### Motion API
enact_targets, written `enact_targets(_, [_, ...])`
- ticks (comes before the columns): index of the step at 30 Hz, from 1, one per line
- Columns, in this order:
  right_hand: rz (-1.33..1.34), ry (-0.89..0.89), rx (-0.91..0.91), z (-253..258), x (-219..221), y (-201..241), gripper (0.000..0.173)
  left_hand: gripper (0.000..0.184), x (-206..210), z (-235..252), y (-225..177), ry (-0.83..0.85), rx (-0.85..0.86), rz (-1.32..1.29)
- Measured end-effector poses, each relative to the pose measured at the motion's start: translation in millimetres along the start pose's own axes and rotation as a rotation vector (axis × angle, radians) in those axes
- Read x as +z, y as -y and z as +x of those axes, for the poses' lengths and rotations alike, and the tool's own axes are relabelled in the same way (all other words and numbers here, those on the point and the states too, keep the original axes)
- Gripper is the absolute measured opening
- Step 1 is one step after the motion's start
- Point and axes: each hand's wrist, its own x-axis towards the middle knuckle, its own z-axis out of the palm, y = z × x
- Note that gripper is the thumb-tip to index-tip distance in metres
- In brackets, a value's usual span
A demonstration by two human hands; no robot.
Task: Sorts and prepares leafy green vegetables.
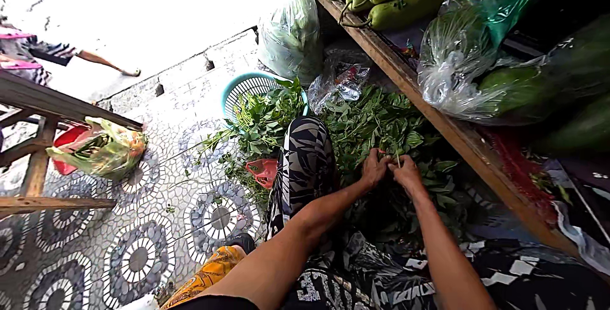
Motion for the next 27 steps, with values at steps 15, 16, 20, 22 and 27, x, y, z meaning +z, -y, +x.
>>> enact_targets(15, [0.177,0.067,-0.446,-71.2,-80.6,31.5,0.049,0.040,-263.3,-61.8,-122.8,-0.410,0.565,0.246])
enact_targets(16, [0.206,0.050,-0.435,-73.2,-81.5,31.1,0.048,0.038,-305.6,-47.2,-95.5,-0.550,0.431,0.313])
enact_targets(20, [0.295,0.007,-0.460,-72.4,-88.2,45.4,0.043,0.046,-441.3,0.0,46.2,-0.663,-0.231,0.653])
enact_targets(22, [0.255,-0.018,-0.510,-69.1,-90.1,61.3,0.048,0.048,-460.6,1.9,96.1,-0.569,-0.427,0.822])
enact_targets(27, [0.083,-0.078,-0.605,-44.9,-97.7,105.9,0.069,0.062,-424.5,5.3,100.1,-0.407,-0.424,0.880])
